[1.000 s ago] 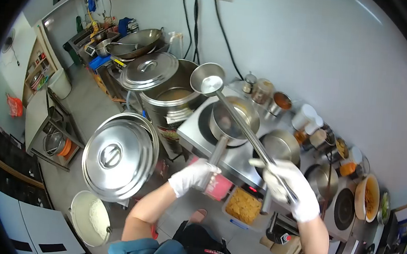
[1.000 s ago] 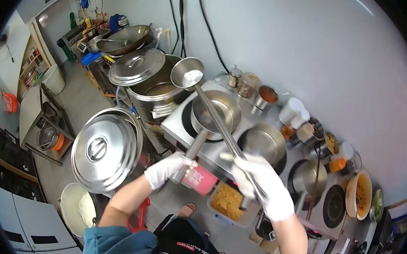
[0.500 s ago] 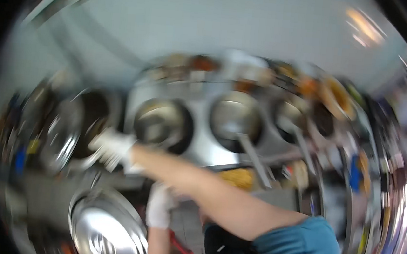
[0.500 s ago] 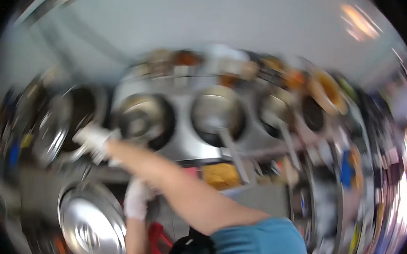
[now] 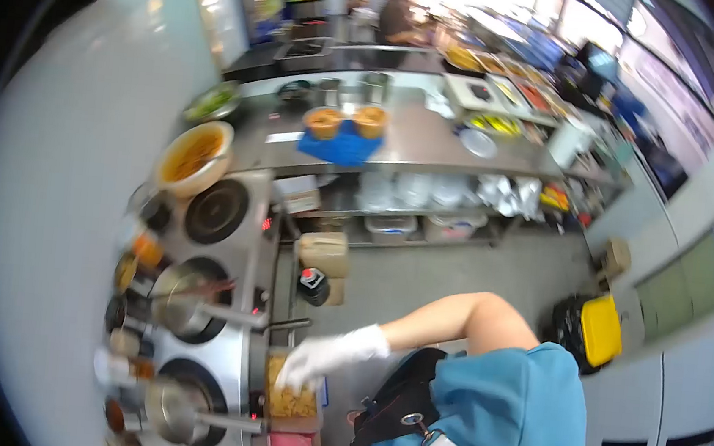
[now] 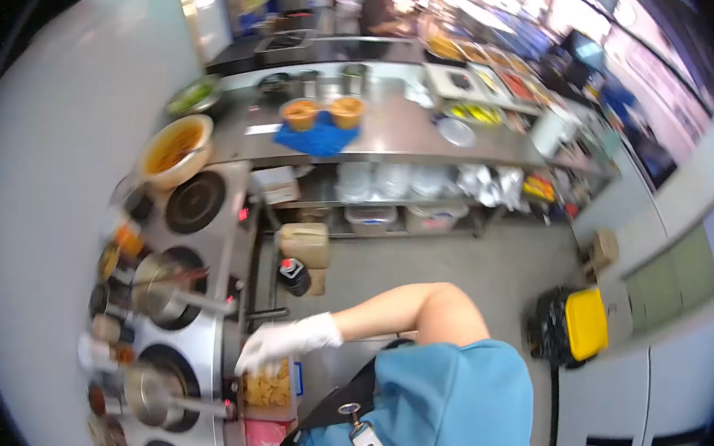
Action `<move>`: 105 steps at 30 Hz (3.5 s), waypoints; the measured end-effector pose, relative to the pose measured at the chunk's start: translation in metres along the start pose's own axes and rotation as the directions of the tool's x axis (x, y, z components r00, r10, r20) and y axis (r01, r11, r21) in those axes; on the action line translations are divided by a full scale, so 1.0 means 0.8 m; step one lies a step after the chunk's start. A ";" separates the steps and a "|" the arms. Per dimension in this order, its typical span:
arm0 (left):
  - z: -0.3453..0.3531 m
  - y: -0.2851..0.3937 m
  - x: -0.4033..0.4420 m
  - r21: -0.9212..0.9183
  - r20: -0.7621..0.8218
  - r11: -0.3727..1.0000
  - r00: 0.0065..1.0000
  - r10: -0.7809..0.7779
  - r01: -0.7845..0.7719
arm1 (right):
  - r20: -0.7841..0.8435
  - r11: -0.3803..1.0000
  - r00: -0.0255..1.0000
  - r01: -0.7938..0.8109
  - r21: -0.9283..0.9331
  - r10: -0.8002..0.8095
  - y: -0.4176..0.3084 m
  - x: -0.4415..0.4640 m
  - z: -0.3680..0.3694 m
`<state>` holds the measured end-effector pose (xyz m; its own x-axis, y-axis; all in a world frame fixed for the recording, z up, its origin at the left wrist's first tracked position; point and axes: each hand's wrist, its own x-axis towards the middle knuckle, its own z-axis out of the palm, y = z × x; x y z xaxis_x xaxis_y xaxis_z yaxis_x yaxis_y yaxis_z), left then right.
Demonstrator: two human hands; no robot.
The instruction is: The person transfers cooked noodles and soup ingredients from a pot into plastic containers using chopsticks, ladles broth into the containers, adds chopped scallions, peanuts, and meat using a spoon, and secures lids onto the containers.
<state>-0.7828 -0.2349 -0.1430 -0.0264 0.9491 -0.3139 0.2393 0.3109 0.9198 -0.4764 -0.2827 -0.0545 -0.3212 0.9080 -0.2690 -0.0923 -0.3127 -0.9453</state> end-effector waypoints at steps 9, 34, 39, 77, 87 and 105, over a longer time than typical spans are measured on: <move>0.289 -0.093 -0.086 0.597 0.482 0.772 0.867 -0.124 -0.221 | -0.789 0.292 0.320 0.803 0.520 0.525 0.358 -0.480 -0.420; 1.368 -0.164 -0.314 0.221 0.975 0.963 0.060 -0.214 -0.156 | -0.825 0.316 -0.160 0.949 0.024 0.541 0.582 -0.617 -0.767; 1.341 -0.168 -0.283 0.233 0.966 0.944 0.172 -0.195 -0.233 | -0.692 0.657 -0.504 0.751 -0.056 0.517 0.540 -0.589 -0.718; 1.226 -0.097 -0.354 0.258 0.901 0.965 0.350 -0.256 0.040 | -0.876 0.796 -0.389 0.605 -0.009 0.286 0.429 -0.600 -0.664; 1.267 -0.166 -0.253 0.113 0.834 0.945 0.546 0.078 -0.308 | -0.810 0.897 -0.586 -0.347 0.273 0.020 0.544 -0.611 -0.637; 1.162 0.338 -0.245 -0.054 0.943 0.958 -0.330 -0.045 -0.283 | -0.920 0.986 0.391 0.157 0.053 -0.013 -0.040 -0.705 -0.714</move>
<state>0.1896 -0.3843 -0.0518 0.9131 -0.3752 -0.1593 0.1844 0.0317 0.9823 0.2462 -0.6259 0.0220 0.7426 0.6161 -0.2626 -0.1911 -0.1808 -0.9648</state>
